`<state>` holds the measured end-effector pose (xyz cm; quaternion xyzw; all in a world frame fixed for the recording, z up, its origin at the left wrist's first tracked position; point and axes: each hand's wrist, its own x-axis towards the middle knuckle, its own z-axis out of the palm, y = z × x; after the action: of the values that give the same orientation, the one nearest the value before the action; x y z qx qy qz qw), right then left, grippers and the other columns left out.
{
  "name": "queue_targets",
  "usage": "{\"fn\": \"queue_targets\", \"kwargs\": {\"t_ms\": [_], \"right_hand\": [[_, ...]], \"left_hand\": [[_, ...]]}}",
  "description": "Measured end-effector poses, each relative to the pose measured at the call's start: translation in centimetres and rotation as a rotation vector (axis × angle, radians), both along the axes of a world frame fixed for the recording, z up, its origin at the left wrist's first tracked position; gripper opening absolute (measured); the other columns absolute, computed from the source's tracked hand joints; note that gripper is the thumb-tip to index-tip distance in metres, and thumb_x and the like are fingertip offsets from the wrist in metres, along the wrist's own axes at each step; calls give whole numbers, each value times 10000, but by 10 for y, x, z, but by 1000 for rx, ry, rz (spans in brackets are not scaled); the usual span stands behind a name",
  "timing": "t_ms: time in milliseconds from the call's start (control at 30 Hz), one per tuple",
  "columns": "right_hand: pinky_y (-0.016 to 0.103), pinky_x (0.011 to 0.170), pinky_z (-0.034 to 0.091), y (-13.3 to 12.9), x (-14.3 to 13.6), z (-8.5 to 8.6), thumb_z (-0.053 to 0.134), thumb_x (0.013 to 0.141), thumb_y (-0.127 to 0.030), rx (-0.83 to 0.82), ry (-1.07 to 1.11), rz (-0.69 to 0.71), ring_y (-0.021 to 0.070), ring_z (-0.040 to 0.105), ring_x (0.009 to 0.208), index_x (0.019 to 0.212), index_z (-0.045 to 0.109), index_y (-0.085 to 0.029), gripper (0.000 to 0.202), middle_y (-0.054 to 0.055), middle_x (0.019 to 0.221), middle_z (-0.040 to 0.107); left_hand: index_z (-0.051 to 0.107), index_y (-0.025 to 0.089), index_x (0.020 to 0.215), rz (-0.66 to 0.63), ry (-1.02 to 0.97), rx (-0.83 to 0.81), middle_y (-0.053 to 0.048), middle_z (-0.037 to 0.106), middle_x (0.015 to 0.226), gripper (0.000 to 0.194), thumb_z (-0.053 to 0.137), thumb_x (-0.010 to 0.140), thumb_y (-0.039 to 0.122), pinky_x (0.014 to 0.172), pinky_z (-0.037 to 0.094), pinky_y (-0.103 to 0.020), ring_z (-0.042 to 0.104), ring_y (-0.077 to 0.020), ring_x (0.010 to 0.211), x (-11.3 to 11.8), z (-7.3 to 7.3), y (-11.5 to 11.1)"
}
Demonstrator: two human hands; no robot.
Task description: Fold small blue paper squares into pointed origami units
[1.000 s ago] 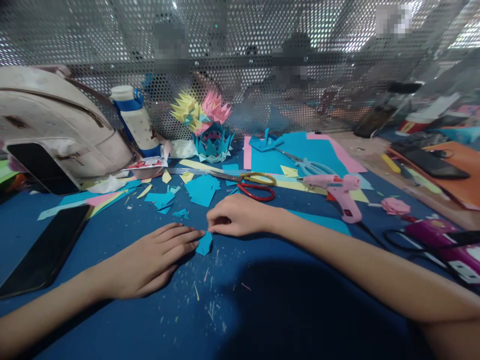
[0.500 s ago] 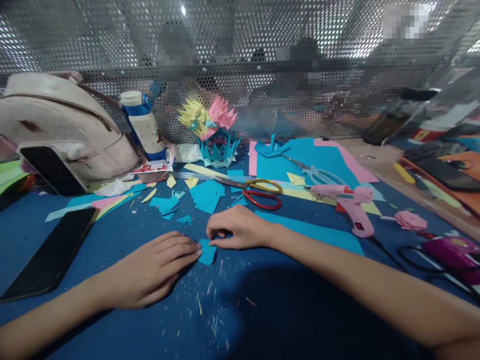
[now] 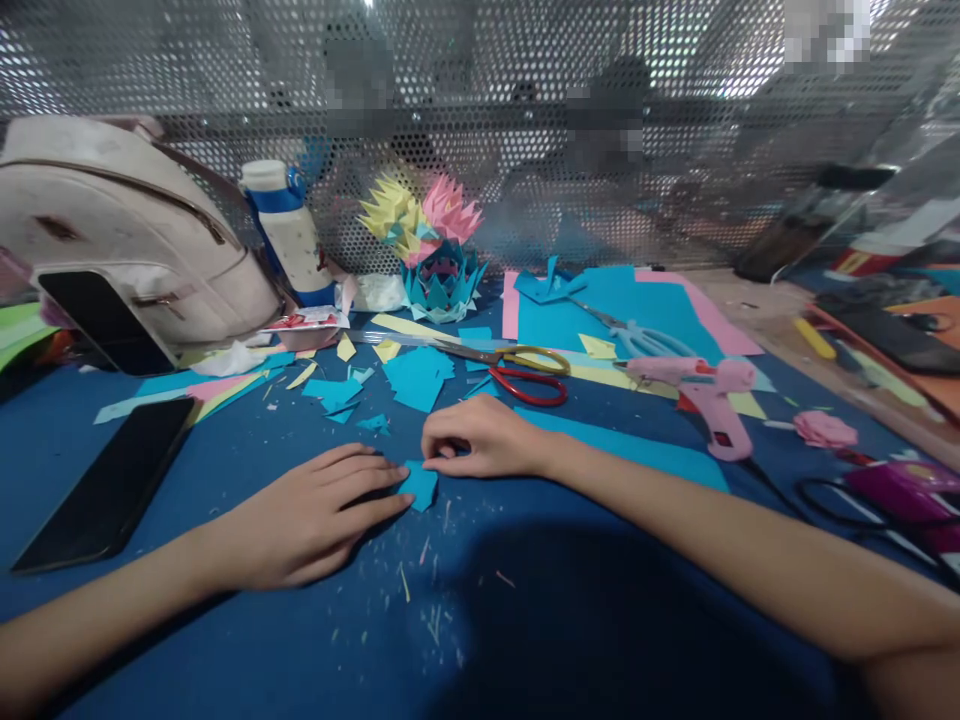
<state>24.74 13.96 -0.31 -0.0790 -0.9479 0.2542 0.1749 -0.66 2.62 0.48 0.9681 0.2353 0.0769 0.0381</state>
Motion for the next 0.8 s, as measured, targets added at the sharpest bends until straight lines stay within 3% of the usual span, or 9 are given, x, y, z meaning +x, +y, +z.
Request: {"fn": "queue_targets", "kwargs": {"t_ms": [533,800], "right_hand": [[199,570,359,-30,-3,4,652,858,-226,-29,11,-129,76,510,599,805,639,-165,82,-37,664,589],[199,584,371,-27,1,3,674,865,-274,-87,-8,-165,74,524,638,860,637,-169,111,-37,711,561]], "left_hand": [[517,119,1350,-7,-75,176,-134,611,1326,415,434,945,148,1071,409,-527,549,-276,1226,0,-2,-7],[508,118,1369,44,-77,82,-112,581,1370,407,437,973,181,1102,394,-471,547,-252,1236,0,-2,-6]]}}
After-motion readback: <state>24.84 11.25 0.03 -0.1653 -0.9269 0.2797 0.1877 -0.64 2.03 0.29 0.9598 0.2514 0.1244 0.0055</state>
